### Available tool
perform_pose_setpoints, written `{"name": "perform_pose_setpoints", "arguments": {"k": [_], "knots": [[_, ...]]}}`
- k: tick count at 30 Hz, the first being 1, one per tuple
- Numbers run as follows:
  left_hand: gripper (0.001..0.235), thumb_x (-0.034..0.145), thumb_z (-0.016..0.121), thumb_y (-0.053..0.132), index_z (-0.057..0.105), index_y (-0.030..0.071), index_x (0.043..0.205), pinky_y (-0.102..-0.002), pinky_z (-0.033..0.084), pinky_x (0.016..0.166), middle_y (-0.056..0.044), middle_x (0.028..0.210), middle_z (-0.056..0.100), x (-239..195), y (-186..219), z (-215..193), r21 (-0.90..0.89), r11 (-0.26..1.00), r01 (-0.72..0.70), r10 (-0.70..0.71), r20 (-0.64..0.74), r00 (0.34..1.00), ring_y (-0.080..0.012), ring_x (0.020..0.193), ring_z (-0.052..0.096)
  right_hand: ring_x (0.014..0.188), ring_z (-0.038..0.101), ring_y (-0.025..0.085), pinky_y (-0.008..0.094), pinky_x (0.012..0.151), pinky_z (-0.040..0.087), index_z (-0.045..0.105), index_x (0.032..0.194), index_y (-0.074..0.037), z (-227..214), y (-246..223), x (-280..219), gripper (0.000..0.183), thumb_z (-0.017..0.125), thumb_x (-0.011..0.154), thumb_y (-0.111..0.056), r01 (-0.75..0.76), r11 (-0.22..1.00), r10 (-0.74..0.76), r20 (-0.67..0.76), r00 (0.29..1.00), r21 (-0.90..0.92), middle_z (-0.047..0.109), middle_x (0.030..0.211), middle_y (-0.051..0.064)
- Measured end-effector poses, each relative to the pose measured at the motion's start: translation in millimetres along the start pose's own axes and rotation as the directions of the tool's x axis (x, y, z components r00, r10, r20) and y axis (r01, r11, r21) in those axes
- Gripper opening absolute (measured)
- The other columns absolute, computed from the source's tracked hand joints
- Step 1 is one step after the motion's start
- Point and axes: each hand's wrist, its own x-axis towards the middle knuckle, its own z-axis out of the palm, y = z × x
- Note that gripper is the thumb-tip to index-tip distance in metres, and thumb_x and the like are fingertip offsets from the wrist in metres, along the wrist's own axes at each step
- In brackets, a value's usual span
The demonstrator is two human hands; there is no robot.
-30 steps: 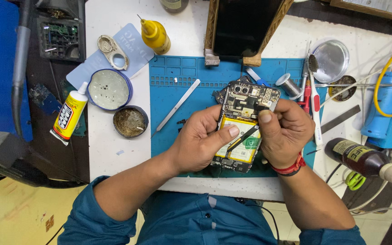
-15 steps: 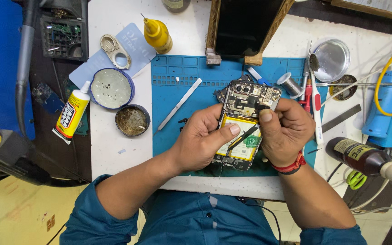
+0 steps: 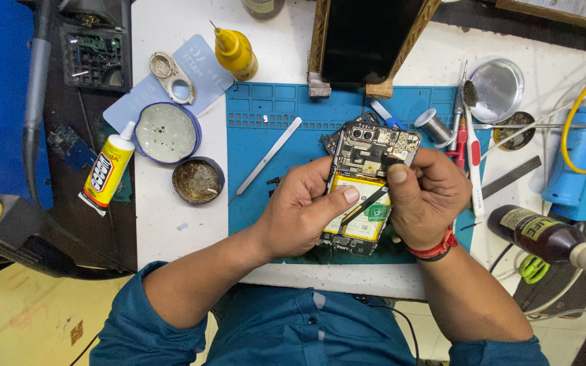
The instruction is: The person uses a green-handled screwdriver to work on a small circuit board, then picks up a black smartphone and removes the SIM card tray. They open the phone's back cover, separate the screen assembly from the chassis, and place the phone down. The person then returns to the circuit board and continues working on it with the screwdriver.
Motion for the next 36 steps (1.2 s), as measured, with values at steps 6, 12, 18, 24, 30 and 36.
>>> {"name": "perform_pose_setpoints", "arguments": {"k": [6, 12, 18, 24, 30, 36], "knots": [[0.028, 0.109, 0.055, 0.006, 0.058, -0.005, 0.135, -0.032, 0.057, 0.100, -0.012, 0.125, 0.070, -1, -1, 1, 0.033, 0.999, -0.009, 0.010, -0.007, 1.000, -0.0127, 0.112, 0.068, 0.071, 0.052, 0.000, 0.015, 0.065, 0.043, 0.067, 0.114, 0.005, -1, 2, -1, 0.022, 0.070, 0.110, -0.017, -0.006, 1.000, 0.006, -0.002, 1.000, -0.004, 0.066, 0.085, -0.001], [0.029, 0.109, 0.055, 0.006, 0.058, -0.004, 0.135, -0.031, 0.057, 0.100, -0.012, 0.125, 0.070, -1, -2, 1, 0.027, 0.999, -0.019, 0.019, -0.012, 1.000, -0.0124, 0.112, 0.068, 0.071, 0.052, 0.000, 0.015, 0.066, 0.042, 0.067, 0.114, 0.005, -1, 2, -2, 0.021, 0.070, 0.110, -0.015, -0.021, 1.000, 0.021, -0.002, 1.000, 0.010, 0.066, 0.085, -0.002], [0.029, 0.108, 0.055, 0.006, 0.059, -0.004, 0.135, -0.031, 0.057, 0.098, -0.011, 0.124, 0.070, 0, -3, -1, 0.031, 0.999, -0.028, 0.028, -0.007, 1.000, -0.0121, 0.110, 0.067, 0.072, 0.052, -0.001, 0.015, 0.066, 0.043, 0.067, 0.115, 0.004, 0, 3, 0, 0.019, 0.069, 0.110, -0.014, -0.017, 0.999, 0.017, 0.001, 1.000, 0.034, 0.068, 0.088, -0.001], [0.028, 0.108, 0.056, 0.007, 0.060, -0.005, 0.133, -0.030, 0.057, 0.096, -0.012, 0.122, 0.071, 3, -8, -11, 0.123, 0.990, -0.064, 0.063, 0.008, 0.998, -0.0122, 0.108, 0.068, 0.073, 0.055, 0.000, 0.016, 0.066, 0.045, 0.068, 0.115, 0.003, 4, 2, 7, 0.016, 0.068, 0.111, -0.012, 0.020, 1.000, -0.020, 0.022, 1.000, -0.005, 0.070, 0.091, 0.000], [0.028, 0.105, 0.057, 0.005, 0.060, -0.007, 0.130, -0.031, 0.059, 0.094, -0.014, 0.120, 0.071, 16, 1, -19, 0.110, 0.986, -0.129, 0.124, 0.051, 0.991, -0.0151, 0.104, 0.070, 0.071, 0.055, 0.000, 0.017, 0.063, 0.045, 0.070, 0.121, 0.004, 5, -7, 12, 0.020, 0.067, 0.110, -0.012, -0.002, 1.000, 0.003, 0.027, 1.000, -0.010, 0.069, 0.089, 0.000], [0.030, 0.102, 0.057, 0.004, 0.060, -0.009, 0.128, -0.033, 0.059, 0.093, -0.017, 0.119, 0.072, -8, 9, -12, 0.194, 0.944, -0.266, 0.289, -0.103, 0.952, -0.0177, 0.101, 0.071, 0.085, 0.069, 0.005, 0.020, 0.067, 0.052, 0.066, 0.119, 0.002, -8, -21, 15, 0.018, 0.069, 0.108, -0.012, 0.044, 0.999, -0.042, -0.080, 0.996, 0.025, 0.071, 0.095, 0.002]]}}
